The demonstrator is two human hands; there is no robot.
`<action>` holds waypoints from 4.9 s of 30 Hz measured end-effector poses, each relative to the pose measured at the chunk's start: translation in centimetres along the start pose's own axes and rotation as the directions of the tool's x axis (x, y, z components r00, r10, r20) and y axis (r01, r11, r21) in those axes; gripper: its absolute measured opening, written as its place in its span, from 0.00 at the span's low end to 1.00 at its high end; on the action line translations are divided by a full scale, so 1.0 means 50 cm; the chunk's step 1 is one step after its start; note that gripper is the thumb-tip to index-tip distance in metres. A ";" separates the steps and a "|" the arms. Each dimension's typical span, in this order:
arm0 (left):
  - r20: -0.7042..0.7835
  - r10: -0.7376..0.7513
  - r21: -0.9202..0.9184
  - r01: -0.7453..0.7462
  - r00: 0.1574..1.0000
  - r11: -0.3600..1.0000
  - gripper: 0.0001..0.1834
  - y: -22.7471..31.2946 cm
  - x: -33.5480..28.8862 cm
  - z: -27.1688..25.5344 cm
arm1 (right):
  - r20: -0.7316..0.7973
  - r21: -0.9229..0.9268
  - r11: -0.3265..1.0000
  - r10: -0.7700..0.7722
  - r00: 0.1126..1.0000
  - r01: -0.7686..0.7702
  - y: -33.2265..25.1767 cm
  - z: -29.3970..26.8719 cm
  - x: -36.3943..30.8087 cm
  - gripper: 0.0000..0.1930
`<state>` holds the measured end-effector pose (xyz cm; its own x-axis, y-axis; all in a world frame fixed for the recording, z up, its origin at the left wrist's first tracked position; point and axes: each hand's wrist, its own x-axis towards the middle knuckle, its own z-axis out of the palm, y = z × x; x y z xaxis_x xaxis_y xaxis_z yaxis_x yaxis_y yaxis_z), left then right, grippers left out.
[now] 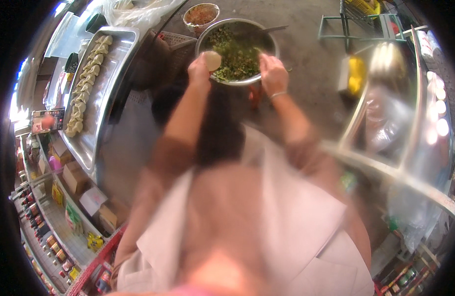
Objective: The person fills round dough wrappers with a green vegetable mixture, folds and pleats each dumpling by hand, and places the finished dumplings in a row on a metal tray. The process repeats continuously throughout the clip.
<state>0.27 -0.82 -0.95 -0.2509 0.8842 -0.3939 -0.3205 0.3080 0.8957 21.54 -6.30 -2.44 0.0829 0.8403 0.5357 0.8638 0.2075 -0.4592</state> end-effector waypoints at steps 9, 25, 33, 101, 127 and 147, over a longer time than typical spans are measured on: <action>-0.029 -0.042 0.010 0.043 0.999 0.999 0.15 0.017 -0.016 0.002 | 0.236 -0.005 0.992 -0.121 0.964 0.125 -0.042 -0.010 -0.030 0.11; -0.036 -0.077 -0.044 0.076 0.996 0.996 0.16 0.013 -0.011 0.002 | 0.455 0.431 0.578 0.523 0.720 -0.693 -0.054 0.003 -0.044 0.12; -0.016 -0.115 -0.102 0.113 0.993 0.988 0.13 -0.016 0.010 0.003 | 0.502 0.686 0.171 0.592 0.631 -0.707 -0.044 -0.031 -0.023 0.13; 0.633 -0.277 -0.218 0.510 0.723 0.832 0.20 0.000 -0.021 0.020 | 0.318 0.233 0.943 0.156 0.935 -0.236 -0.146 -0.064 0.077 0.11; 0.664 -0.321 -0.195 0.571 0.675 0.797 0.13 -0.009 -0.015 0.012 | 0.278 0.224 0.973 -0.008 0.961 -0.056 -0.160 -0.051 0.094 0.07; 0.669 -0.301 -0.257 0.592 0.679 0.764 0.15 -0.022 0.008 0.007 | 0.098 0.138 0.959 -0.262 0.960 0.248 -0.172 -0.063 0.052 0.09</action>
<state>0.83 -0.69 -2.01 0.5376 0.7427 -0.3993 -0.6279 0.6687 0.3983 15.87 -7.45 5.14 -0.1956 0.8012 0.5655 0.7800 0.4767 -0.4055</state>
